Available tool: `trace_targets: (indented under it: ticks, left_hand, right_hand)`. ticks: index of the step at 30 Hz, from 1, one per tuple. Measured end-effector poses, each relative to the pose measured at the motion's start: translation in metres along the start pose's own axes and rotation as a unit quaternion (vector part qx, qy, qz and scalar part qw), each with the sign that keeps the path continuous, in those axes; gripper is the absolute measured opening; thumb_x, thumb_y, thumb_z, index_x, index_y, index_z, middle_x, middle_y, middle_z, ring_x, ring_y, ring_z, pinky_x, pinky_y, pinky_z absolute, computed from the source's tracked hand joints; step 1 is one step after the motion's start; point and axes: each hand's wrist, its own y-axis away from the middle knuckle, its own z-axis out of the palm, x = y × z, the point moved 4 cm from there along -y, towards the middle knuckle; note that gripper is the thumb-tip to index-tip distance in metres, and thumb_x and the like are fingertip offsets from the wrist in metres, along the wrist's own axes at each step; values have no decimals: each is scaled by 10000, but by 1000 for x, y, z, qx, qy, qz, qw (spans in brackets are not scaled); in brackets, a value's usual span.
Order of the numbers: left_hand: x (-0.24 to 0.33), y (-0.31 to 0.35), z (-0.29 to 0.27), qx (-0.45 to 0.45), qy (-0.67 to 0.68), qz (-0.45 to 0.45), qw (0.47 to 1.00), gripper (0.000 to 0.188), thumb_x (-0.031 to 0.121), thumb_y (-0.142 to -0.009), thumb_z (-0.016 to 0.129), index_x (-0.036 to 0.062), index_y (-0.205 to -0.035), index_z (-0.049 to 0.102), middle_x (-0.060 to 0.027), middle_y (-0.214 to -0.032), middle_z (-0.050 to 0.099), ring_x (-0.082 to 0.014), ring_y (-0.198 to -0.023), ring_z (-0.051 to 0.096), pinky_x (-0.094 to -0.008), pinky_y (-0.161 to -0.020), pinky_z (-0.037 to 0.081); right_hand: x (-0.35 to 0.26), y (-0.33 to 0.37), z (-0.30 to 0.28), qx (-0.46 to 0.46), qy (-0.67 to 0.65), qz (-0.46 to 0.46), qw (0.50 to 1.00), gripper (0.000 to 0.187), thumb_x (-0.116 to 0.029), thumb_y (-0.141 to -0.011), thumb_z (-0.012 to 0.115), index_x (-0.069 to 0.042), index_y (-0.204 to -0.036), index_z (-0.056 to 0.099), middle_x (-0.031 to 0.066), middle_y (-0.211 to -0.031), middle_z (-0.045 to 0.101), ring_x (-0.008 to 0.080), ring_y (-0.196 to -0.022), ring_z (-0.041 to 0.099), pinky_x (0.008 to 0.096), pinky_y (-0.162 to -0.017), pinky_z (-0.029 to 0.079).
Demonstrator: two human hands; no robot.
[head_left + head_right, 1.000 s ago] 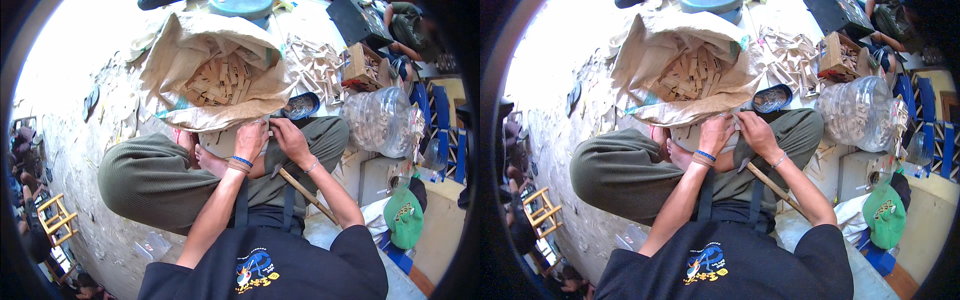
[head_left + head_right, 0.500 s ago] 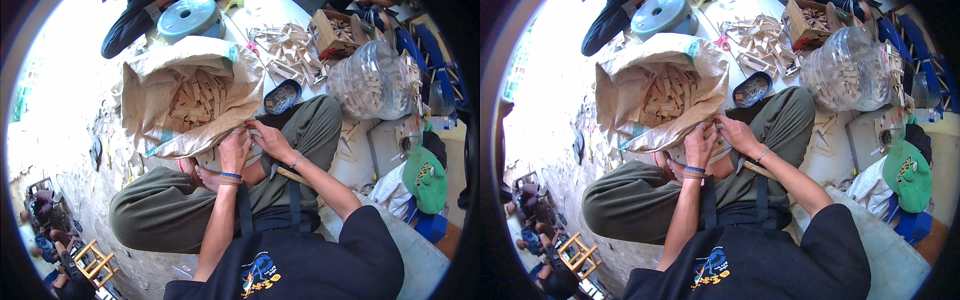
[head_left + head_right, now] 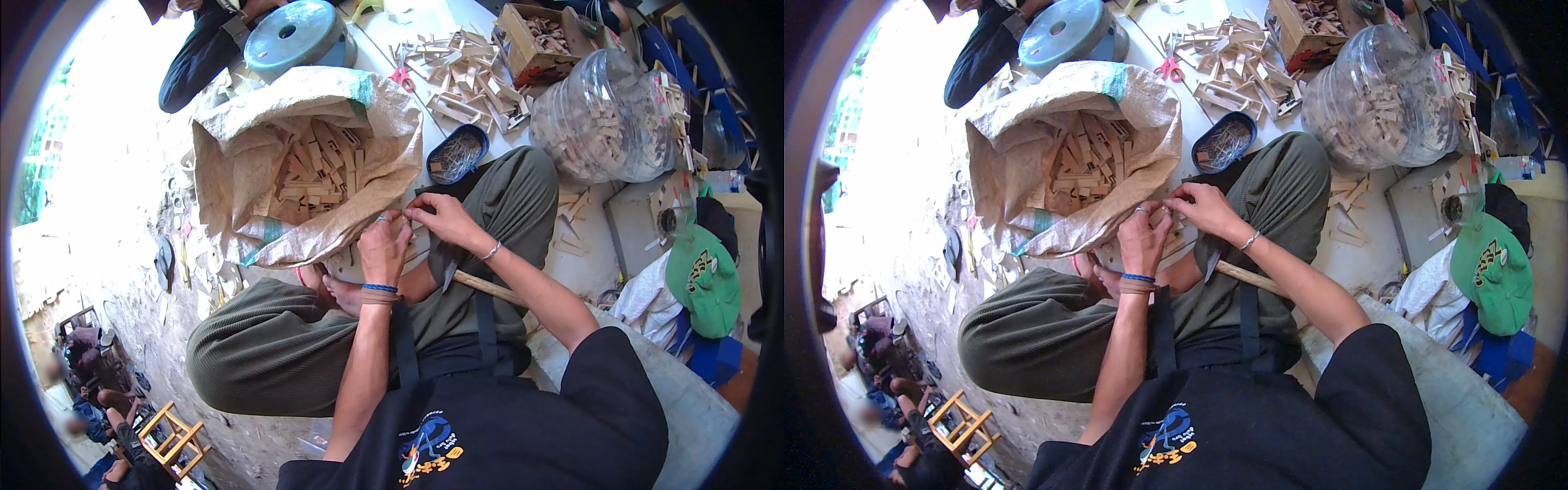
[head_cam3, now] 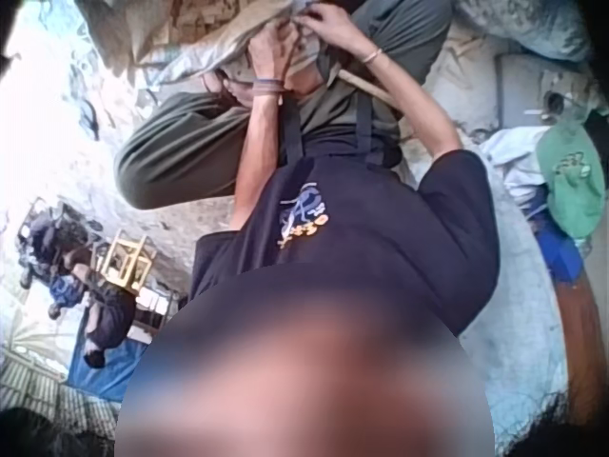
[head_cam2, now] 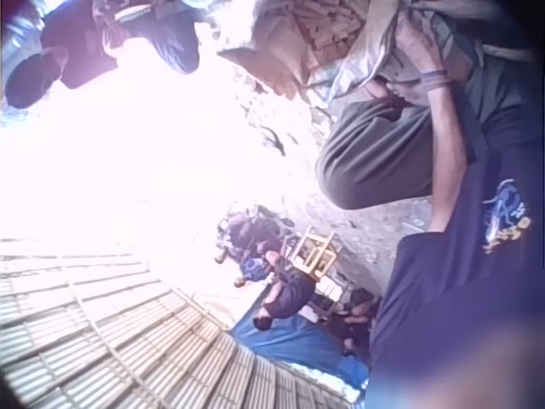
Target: The person sits on the floor and repeatedly picks up small wooden pieces and metal pins from a sack and a container. They insert the pins into the wood and use a hammer to tap them in place, then place the assembled pieces into a sack.
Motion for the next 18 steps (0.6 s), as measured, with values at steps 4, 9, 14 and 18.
trace_targets:
  ticks: [4,9,14,18]
  left_hand:
    - [0,0,0,12,9,9,1000,318,237,-882,786,55,-1138,736,-233,-950,740,-415,-914,720,-486,-805,560]
    - [-3,1,-3,20,12,5,1000,324,253,-894,776,68,-1157,741,-220,-970,748,-405,-918,725,-474,-806,563]
    - [-3,2,-4,16,7,11,1000,348,262,-906,776,70,-1195,748,-191,-1035,770,-377,-974,743,-439,-848,572]
    - [-4,4,-4,30,-7,8,1000,327,243,-908,779,71,-1184,748,-200,-975,757,-373,-903,738,-434,-808,567]
  right_hand:
    - [1,-8,0,-18,-44,-29,998,358,-307,-959,703,4,-1127,758,166,-1002,773,247,-920,739,378,-845,556]
    - [-4,-5,-3,-40,19,-131,990,360,-207,-915,712,-30,-1228,707,178,-1114,749,327,-1051,723,401,-932,555]
    - [-6,5,6,5,87,-217,972,365,-137,-892,720,-55,-1246,680,177,-1115,732,388,-1054,697,444,-913,559]
    - [0,8,12,41,84,-211,973,327,-113,-893,720,-44,-1211,698,161,-1092,737,376,-1009,706,441,-866,565]
